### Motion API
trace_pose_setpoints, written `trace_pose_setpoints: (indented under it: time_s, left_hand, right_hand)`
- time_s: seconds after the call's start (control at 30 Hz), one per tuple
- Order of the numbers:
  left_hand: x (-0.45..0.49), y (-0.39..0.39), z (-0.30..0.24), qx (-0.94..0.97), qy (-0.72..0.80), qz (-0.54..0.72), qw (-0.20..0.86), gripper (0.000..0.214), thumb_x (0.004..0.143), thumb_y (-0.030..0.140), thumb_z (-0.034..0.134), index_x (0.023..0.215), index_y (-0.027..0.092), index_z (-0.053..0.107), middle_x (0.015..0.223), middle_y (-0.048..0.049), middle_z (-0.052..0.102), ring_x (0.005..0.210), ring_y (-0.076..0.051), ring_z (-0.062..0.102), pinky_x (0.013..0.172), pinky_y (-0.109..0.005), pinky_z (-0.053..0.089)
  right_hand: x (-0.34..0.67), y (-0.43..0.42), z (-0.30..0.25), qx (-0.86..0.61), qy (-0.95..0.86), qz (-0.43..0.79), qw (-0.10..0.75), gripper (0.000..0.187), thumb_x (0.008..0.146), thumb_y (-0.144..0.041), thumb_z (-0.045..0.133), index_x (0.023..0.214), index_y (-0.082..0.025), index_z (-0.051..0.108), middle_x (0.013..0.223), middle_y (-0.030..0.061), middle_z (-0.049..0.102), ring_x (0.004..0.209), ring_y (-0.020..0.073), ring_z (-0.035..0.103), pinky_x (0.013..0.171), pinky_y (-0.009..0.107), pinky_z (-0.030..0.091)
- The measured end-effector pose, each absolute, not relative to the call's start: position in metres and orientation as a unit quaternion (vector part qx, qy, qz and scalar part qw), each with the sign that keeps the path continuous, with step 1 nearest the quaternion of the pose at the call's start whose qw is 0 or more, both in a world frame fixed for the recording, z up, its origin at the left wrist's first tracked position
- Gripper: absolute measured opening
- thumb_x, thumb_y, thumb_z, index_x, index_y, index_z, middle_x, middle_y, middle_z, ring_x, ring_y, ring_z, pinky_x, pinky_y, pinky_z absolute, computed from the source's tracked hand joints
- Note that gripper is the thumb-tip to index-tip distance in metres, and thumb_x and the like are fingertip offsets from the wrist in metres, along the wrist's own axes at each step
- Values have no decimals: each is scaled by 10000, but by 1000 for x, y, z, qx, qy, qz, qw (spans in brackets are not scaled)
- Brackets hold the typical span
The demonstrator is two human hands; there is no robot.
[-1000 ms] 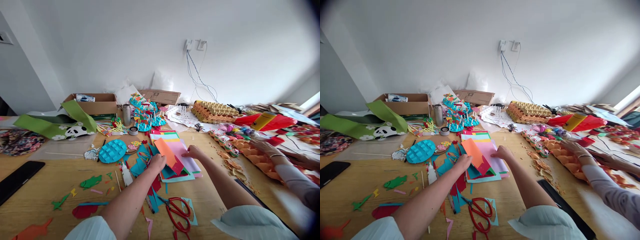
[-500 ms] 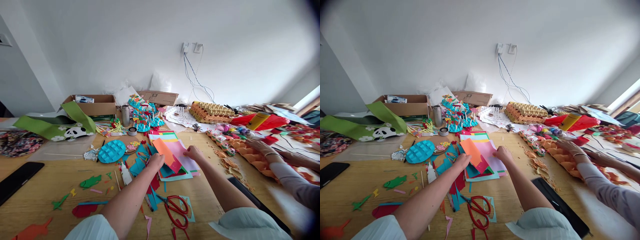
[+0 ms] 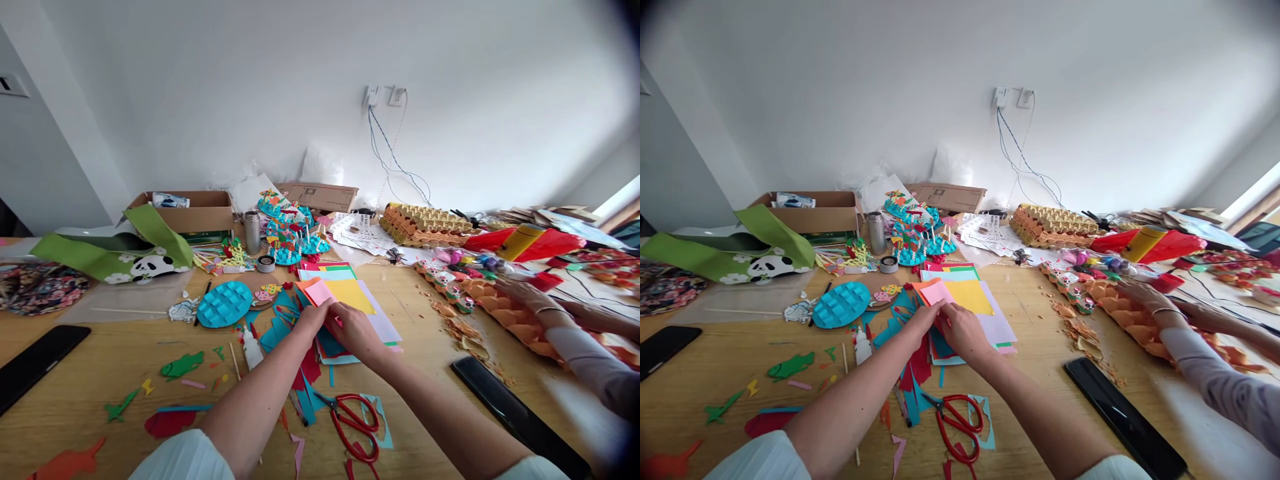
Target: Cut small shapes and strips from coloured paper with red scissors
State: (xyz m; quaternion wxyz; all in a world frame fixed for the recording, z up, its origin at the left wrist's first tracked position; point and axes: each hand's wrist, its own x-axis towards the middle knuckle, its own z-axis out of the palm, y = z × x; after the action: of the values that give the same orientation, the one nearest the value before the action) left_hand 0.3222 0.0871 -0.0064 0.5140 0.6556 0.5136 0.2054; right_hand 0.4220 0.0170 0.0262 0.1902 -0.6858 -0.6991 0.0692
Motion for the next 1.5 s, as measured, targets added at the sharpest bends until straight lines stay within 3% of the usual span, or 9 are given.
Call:
trace_pose_setpoints:
  time_s: [0.1,0.2,0.33,0.53,0.73,0.97,1.27,1.37,1.5]
  left_hand:
    - [323,88,-12,585,507,248,583,305,812,288,460,953,80,634,916,-100,686,755,-178,605,599,-239,434]
    - [322,88,-17,526,500,291,624,265,760,238,510,942,88,631,913,-106,687,775,-186,616,627,-247,447]
    - [320,85,-19,472,474,339,662,218,710,243,565,853,103,651,865,-110,698,786,-208,626,654,-260,454]
    - [318,79,-21,422,456,381,685,149,665,246,606,733,120,650,773,-102,700,716,-214,619,615,-275,442]
    - [315,76,-18,398,443,404,694,128,639,222,621,703,118,660,708,-83,688,686,-206,607,613,-275,428]
    - [307,76,-16,355,421,424,719,160,621,220,659,747,122,660,701,-75,685,680,-207,624,635,-287,457]
    - [288,78,-3,303,421,446,730,167,642,178,632,800,124,621,694,-71,671,644,-186,636,559,-257,476]
    - [278,78,6,302,431,453,720,120,657,170,605,770,131,600,661,-60,659,608,-177,629,509,-240,461]
    - [268,80,16,315,449,452,704,119,657,173,608,769,140,586,634,-45,646,552,-159,610,470,-225,445]
  right_hand:
    - [436,29,32,-685,-699,102,177,162,845,-319,487,856,-241,628,899,14,700,839,173,641,710,231,451]
    - [475,51,33,-757,-627,91,160,276,908,-326,364,941,-185,600,956,71,687,858,184,637,707,254,450]
    - [515,72,14,-842,-524,79,101,360,792,-365,572,1012,-80,566,1038,201,632,996,311,578,781,366,427]
    - [521,80,-12,-874,-465,96,101,525,691,-360,715,1073,-43,544,1138,230,554,1123,346,478,900,424,375]
    - [531,91,-8,-879,-390,205,182,312,877,-307,536,1150,-155,531,1158,76,559,986,202,574,829,416,485]
    - [524,92,3,-823,-328,303,352,313,881,-303,532,1156,-154,527,1141,77,567,949,192,590,791,392,508]
    - [510,84,18,-792,-305,249,466,297,885,-299,528,1141,-148,531,1096,69,584,894,172,603,743,360,526]
    - [512,82,20,-794,-295,199,492,263,853,-264,567,1082,-136,553,1009,64,611,769,149,630,619,295,553]
    - [522,76,26,-791,-277,134,529,249,692,-176,635,934,-140,589,852,58,638,603,160,656,408,213,539]
